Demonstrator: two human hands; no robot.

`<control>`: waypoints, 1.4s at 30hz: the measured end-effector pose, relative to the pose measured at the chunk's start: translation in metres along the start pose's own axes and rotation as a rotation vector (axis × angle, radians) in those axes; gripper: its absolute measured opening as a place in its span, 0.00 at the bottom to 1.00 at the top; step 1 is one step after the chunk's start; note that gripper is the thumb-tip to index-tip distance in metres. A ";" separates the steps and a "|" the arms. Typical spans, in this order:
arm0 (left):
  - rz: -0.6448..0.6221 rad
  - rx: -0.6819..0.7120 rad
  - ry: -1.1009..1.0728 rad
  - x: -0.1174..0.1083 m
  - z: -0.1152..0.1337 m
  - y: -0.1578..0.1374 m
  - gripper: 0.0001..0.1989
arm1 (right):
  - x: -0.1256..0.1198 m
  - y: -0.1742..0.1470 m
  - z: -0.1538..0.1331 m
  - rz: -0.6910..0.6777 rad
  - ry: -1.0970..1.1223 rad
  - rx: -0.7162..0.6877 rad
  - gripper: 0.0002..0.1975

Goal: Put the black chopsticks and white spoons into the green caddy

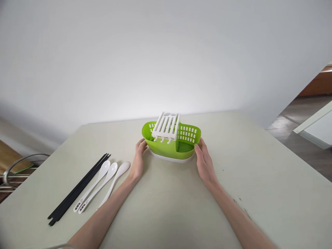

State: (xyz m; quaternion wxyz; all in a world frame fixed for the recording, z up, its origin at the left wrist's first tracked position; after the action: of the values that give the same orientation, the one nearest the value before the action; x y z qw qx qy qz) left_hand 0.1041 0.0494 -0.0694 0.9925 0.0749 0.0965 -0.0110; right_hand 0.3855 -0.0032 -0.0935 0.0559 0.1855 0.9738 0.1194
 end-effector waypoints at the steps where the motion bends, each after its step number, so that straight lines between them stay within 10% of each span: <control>1: -0.003 0.002 -0.010 0.000 0.000 0.001 0.29 | 0.001 -0.001 -0.002 -0.009 0.004 0.018 0.31; 42: 0.163 0.084 0.231 -0.016 0.001 0.003 0.18 | 0.005 0.012 0.016 -0.039 0.145 0.085 0.31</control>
State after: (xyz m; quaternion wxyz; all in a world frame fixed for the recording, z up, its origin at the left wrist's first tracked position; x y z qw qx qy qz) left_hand 0.0888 0.0520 -0.0651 0.9684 0.1246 0.2029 0.0744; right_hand 0.3874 0.0134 -0.1063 -0.0202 0.1595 0.9829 0.0901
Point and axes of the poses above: each hand's wrist, its own y-axis towards the middle knuckle, its own x-axis out of the palm, z = x × y, the point moved 8 cm from there along y, towards the middle knuckle, and after that the axes turned 1 degree about -x, right-handed, at the moved point
